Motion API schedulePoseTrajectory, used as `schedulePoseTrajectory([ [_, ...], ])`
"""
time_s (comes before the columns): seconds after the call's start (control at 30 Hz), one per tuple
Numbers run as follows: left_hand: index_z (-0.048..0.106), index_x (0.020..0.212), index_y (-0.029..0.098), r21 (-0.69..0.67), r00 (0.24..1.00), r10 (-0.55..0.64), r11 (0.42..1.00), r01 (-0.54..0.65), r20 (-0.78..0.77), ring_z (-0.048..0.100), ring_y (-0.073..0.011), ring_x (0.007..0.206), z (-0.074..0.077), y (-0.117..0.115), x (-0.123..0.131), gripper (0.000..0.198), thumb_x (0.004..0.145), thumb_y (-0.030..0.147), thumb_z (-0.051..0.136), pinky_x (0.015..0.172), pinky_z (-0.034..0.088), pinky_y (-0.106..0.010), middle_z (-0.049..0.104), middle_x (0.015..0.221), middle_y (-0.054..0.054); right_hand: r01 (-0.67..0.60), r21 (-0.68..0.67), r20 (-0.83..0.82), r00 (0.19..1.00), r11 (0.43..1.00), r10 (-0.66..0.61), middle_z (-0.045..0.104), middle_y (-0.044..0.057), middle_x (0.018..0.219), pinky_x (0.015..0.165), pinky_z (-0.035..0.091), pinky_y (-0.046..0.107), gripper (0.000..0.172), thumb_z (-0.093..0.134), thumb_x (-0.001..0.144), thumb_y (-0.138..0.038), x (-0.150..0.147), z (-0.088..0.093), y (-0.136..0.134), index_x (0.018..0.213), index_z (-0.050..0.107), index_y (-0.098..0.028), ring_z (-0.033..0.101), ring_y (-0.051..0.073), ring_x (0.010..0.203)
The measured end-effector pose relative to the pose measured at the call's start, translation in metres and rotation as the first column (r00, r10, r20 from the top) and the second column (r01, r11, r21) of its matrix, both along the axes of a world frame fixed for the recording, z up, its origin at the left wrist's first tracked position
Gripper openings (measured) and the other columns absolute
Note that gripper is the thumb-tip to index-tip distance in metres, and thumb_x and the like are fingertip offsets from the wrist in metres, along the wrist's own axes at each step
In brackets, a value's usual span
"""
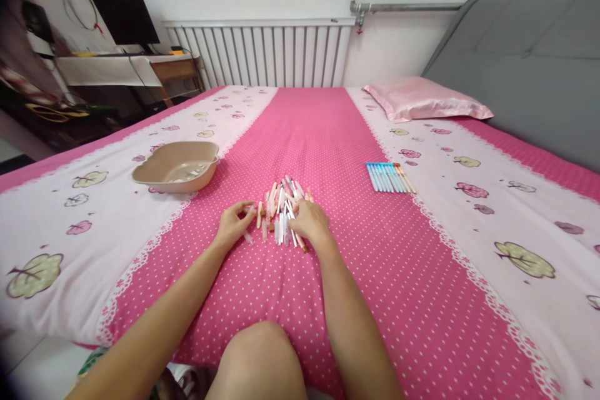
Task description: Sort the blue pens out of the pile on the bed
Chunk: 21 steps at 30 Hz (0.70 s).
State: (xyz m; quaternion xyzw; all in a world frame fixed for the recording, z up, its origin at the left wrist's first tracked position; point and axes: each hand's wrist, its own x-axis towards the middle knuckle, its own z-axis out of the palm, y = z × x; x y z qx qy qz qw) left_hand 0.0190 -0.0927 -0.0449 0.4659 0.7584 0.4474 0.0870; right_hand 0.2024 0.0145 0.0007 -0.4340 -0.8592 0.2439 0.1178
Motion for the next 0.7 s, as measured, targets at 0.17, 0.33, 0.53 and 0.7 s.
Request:
schedulePoseTrajectory([
  [0.17, 0.056, 0.111, 0.012, 0.094, 0.986, -0.006, 0.996, -0.010, 0.164, 0.063, -0.0166, 0.063, -0.002, -0.001, 0.000, 0.048, 0.079, 0.047, 0.048, 0.058, 0.048, -0.027, 0.069, 0.077, -0.006, -0.036, -0.313, -0.289, 0.956, 0.949, -0.059, 0.062, -0.002, 0.059, 0.048, 0.038, 0.020, 0.023, 0.062, 0.060, -0.016, 0.004, -0.006, 0.011, 0.082, 0.058, -0.019, 0.059, 0.013, 0.053],
  [0.33, 0.049, 0.117, 0.013, 0.162, 0.978, 0.035, 0.984, -0.070, 0.206, 0.064, -0.0168, 0.076, -0.003, 0.000, -0.001, 0.047, 0.081, 0.043, 0.046, 0.070, 0.049, -0.029, 0.068, 0.080, -0.007, -0.122, -0.500, -0.386, 0.918, 0.857, -0.095, 0.059, -0.003, 0.049, 0.040, 0.038, 0.018, 0.019, 0.060, 0.062, -0.011, 0.013, -0.002, 0.015, 0.080, 0.056, -0.016, 0.056, 0.012, 0.044],
  [0.53, 0.049, 0.118, 0.015, 0.176, 0.991, 0.070, 0.980, -0.090, 0.116, 0.062, -0.0171, 0.085, -0.006, 0.001, -0.004, 0.041, 0.084, 0.037, 0.043, 0.079, 0.048, -0.032, 0.066, 0.090, -0.008, -0.182, -0.597, -0.457, 0.878, 0.781, -0.145, 0.061, -0.002, 0.052, 0.038, 0.041, 0.017, 0.017, 0.063, 0.064, -0.010, 0.023, 0.007, 0.016, 0.079, 0.055, -0.015, 0.051, 0.008, 0.039],
  [0.7, 0.054, 0.113, 0.018, 0.172, 0.981, 0.150, 0.977, -0.128, -0.122, 0.051, -0.0230, 0.106, 0.002, -0.002, -0.001, 0.041, 0.075, 0.032, 0.055, 0.094, 0.038, -0.040, 0.057, 0.113, -0.010, -0.259, -0.658, -0.515, 0.840, 0.707, -0.172, 0.065, 0.002, 0.058, 0.042, 0.044, 0.016, 0.021, 0.069, 0.064, -0.014, 0.033, 0.014, 0.018, 0.081, 0.057, -0.013, 0.053, 0.007, 0.043],
])
